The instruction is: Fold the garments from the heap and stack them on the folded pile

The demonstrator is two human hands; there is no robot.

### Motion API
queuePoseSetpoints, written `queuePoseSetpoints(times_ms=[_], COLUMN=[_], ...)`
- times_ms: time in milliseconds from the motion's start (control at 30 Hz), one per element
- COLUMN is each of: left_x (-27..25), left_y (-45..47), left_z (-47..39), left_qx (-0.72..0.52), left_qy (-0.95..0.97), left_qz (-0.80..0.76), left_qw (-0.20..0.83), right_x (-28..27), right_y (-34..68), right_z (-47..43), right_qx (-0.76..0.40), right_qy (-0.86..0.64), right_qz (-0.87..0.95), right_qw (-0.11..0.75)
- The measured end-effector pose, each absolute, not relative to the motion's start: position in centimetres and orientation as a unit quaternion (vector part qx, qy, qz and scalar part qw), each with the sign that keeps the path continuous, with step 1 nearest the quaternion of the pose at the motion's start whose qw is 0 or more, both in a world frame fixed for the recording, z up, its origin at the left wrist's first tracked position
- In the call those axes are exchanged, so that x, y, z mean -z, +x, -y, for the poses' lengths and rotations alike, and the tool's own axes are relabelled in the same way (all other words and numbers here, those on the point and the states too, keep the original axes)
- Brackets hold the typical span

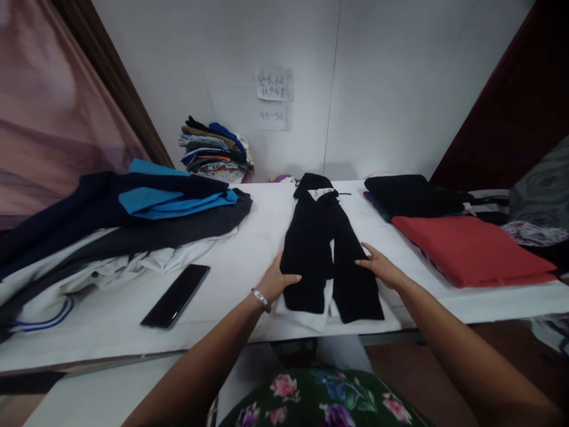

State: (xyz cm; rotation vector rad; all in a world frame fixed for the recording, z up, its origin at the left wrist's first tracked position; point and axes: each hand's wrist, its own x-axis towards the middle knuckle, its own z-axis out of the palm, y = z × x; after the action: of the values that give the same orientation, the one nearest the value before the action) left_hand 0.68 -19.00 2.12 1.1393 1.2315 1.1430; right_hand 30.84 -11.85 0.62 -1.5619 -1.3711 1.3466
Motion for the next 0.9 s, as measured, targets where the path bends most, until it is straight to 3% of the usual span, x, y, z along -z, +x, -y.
queuePoseSetpoints(times_ms=[133, 267, 367, 500, 900], left_x=[-6.2, -8.5, -7.9, -5.5, -3.2], left_y=[-5.5, -11.5, -14.0, -15.2, -16.0], left_z=[20.1, 21.3, 21.4, 21.2, 21.2], left_qx=[-0.426, -0.347, -0.311, -0.295, -0.246], left_qy=[0.472, 0.441, 0.434, 0.457, 0.473], left_qz=[-0.586, -0.702, -0.735, -0.716, -0.729], left_qw=[0.502, 0.439, 0.418, 0.438, 0.429], right_x=[-0.5, 0.3, 0.5, -0.4, -1.0], right_y=[26.7, 23.2, 23.1, 24.8, 22.1], right_z=[16.2, 18.0, 13.7, 3.8, -11.8], right_qx=[-0.622, -0.677, -0.602, -0.531, -0.469], right_qy=[-0.494, -0.407, -0.445, -0.581, -0.638], right_qz=[0.508, 0.555, 0.589, 0.463, 0.446], right_qw=[0.333, 0.262, 0.304, 0.408, 0.416])
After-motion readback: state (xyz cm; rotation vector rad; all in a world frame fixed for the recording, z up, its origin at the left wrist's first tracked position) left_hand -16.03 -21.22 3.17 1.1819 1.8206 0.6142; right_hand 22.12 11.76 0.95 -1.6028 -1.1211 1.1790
